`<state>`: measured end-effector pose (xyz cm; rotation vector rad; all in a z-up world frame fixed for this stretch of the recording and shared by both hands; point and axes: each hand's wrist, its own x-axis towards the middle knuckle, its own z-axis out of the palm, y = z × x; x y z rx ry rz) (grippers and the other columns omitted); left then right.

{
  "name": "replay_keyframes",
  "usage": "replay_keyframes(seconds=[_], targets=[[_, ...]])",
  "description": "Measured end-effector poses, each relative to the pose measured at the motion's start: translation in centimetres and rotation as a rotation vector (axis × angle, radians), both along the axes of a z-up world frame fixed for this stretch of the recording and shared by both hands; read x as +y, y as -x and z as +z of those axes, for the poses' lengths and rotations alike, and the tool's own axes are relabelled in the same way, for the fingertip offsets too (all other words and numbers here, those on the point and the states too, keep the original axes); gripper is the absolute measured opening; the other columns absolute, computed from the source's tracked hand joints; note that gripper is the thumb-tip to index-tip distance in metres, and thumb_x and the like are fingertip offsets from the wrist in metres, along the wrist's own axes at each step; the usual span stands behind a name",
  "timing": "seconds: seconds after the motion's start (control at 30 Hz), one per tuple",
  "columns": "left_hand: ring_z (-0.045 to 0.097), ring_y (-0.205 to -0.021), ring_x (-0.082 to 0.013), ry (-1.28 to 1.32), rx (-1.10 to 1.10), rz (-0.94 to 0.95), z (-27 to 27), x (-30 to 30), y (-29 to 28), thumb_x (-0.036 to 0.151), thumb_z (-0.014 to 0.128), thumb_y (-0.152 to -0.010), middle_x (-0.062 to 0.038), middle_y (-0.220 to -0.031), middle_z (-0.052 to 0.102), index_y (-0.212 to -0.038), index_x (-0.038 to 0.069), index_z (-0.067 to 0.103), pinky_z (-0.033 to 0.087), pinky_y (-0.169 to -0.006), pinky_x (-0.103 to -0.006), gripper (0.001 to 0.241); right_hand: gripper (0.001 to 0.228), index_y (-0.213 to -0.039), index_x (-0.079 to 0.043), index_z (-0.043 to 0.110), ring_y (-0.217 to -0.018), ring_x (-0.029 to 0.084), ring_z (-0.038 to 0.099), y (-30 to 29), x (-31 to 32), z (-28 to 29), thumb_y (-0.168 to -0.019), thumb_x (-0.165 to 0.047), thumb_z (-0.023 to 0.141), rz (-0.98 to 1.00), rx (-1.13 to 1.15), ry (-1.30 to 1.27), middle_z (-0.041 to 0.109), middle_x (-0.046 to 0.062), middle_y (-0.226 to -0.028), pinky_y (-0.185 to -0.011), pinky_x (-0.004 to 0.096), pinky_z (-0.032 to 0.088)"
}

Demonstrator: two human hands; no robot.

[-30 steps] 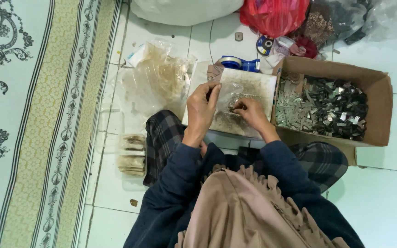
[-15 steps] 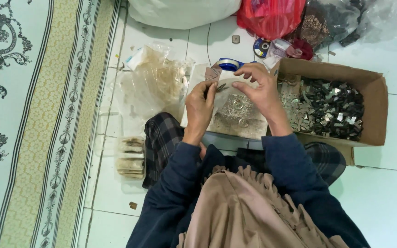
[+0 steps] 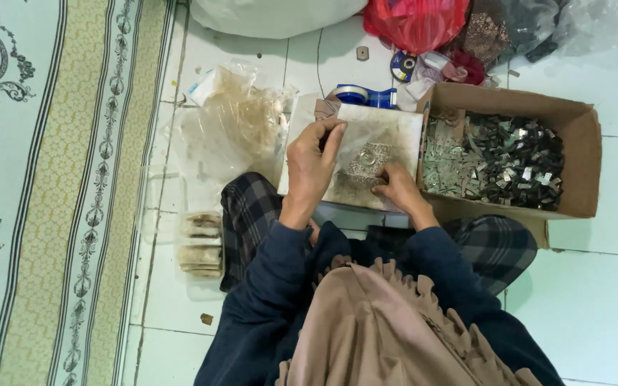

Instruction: The person sorts small metal rings and clips by hand, placing them into small plastic bags and arranging the bags on a wooden board while sitting on the floor.

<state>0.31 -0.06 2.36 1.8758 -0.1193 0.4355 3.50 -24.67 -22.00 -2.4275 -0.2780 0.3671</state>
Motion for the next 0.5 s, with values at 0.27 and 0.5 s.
replay_keyframes(seconds=[0.27, 0.5], targets=[[0.07, -0.069, -0.0284, -0.031, -0.004, 0.027, -2.3, 0.3, -0.4, 0.017, 0.057, -0.11, -0.019, -0.084, 0.069, -0.11, 0.001, 0.069, 0.05, -0.052, -0.0414, 0.021, 0.041, -0.128, -0.004, 0.067, -0.1, 0.038, 0.068, -4.4, 2.2, -0.1, -0.09, -0.01, 0.081, -0.093, -0.032, -0.133, 0.069, 0.018, -0.099, -0.087, 0.048, 0.053], [0.07, -0.069, -0.0335, -0.033, -0.002, 0.002, -2.3, 1.0, -0.5, 0.016, 0.058, -0.109, -0.022, -0.083, 0.068, -0.111, -0.002, 0.069, 0.052, -0.05, -0.0382, 0.02, 0.039, -0.108, -0.002, 0.071, -0.102, 0.043, 0.067, -4.0, 2.6, -0.1, -0.077, -0.015, 0.09, -0.036, -0.173, -0.07, 0.067, 0.02, -0.099, -0.091, 0.054, 0.052]])
